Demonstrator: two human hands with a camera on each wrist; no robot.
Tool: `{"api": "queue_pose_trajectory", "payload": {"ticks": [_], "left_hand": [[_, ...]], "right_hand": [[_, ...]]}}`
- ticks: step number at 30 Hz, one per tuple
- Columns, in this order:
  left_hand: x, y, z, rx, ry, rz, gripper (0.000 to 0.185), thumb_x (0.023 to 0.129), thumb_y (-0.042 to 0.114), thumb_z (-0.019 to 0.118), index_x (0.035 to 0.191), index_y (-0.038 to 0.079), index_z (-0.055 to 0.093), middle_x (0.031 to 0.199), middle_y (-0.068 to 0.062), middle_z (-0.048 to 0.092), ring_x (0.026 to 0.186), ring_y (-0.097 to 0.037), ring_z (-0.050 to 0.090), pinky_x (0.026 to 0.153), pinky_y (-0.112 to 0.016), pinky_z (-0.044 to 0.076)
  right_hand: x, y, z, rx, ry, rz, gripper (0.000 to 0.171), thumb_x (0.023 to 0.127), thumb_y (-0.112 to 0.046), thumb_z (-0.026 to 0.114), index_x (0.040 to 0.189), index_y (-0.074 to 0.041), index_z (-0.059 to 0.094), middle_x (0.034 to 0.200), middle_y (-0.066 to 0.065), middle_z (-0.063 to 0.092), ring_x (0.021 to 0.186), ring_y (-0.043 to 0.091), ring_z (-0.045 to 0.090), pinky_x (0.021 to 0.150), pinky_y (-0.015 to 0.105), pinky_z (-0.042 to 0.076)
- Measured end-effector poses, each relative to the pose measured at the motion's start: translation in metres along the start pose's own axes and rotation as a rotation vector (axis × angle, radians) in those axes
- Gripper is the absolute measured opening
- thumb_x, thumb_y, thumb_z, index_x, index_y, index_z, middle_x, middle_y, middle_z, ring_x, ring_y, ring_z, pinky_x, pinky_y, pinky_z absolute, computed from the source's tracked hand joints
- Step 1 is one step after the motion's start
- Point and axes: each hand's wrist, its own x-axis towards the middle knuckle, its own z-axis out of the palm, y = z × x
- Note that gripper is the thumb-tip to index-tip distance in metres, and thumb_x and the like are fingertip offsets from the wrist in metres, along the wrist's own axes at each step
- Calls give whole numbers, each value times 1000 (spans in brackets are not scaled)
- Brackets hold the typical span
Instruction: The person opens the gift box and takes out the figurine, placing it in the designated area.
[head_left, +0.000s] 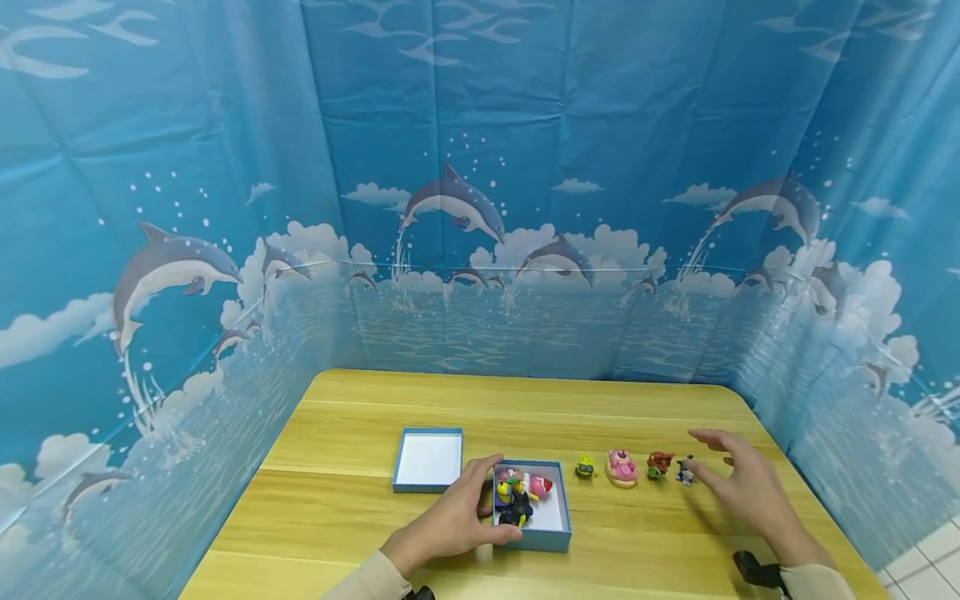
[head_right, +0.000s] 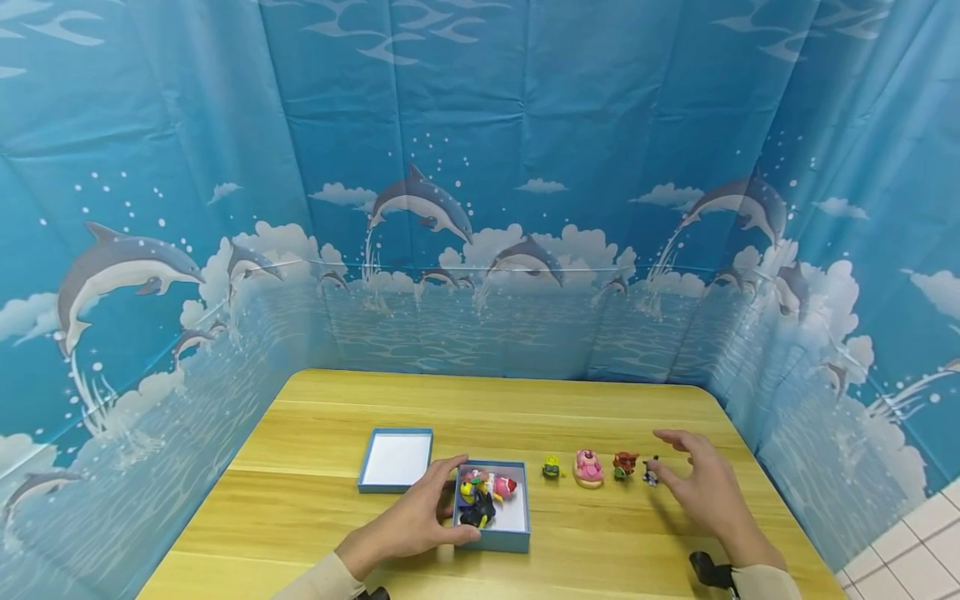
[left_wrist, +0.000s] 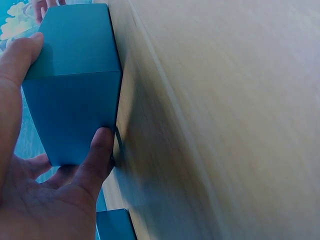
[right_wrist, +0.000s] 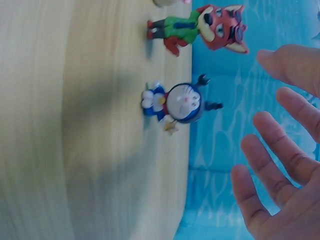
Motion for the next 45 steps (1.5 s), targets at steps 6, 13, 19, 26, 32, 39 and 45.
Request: {"api": "queue_pose_trajectory", "payload": {"ticks": [6, 13, 19, 26, 32, 39, 45], "left_hand": [[0, 0, 0, -8, -5, -2, 116, 98, 67, 90, 186, 25, 27, 183, -8, 40, 150, -24, 65, 126, -50, 58], [-1, 2, -2, -13, -6, 4, 117, 98, 66, 90, 186, 24, 27, 183, -10, 39, 147, -24, 66, 125, -49, 59], [-1, 6, -2, -16, -1, 4, 117, 97, 64, 92, 186, 23, 27, 183, -10, 40, 147, -24, 66, 126, -50, 58], [1, 5, -2, -34, -1, 10, 117, 97, 60, 93, 185, 20, 28, 182, -10, 40, 143, -20, 67, 123, -44, 61], [2, 3, -2, -27, -1, 9, 118, 96, 61, 94, 185, 20, 28, 182, -10, 40, 144, -21, 66, 125, -45, 59], [2, 2, 0, -15, -8, -3, 118, 96, 61, 94, 186, 22, 27, 182, -10, 40, 151, -27, 63, 129, -55, 55], [2, 4, 0, -3, -9, -2, 119, 96, 63, 93, 186, 22, 26, 183, -9, 40, 152, -29, 62, 130, -59, 53]], "right_hand": [[2, -14, 0, -24, 50, -54, 54, 96, -11, 97, 145, -4, 76, 138, 25, 77, 121, 49, 71, 91, 59, 67], [4, -28, 0, -37, 81, -113, 55, 94, -11, 99, 144, -9, 78, 135, 18, 80, 116, 43, 71, 87, 41, 65], [7, -41, 1, -61, 98, -174, 58, 91, -11, 101, 144, -9, 78, 133, 17, 81, 115, 42, 74, 86, 45, 63], [11, -53, 1, -66, 93, -206, 57, 89, -11, 102, 142, -10, 80, 130, 17, 81, 116, 43, 76, 89, 58, 65], [14, -62, 4, -61, 68, -224, 56, 91, -13, 102, 142, -10, 80, 130, 15, 81, 118, 43, 77, 92, 68, 63], [14, -69, 10, -85, 79, -299, 58, 86, -9, 104, 138, -12, 81, 124, 7, 82, 109, 34, 77, 86, 54, 67], [13, -77, 13, -72, 71, -323, 59, 85, -8, 105, 138, -13, 81, 126, 8, 81, 106, 30, 77, 84, 50, 68]]}}
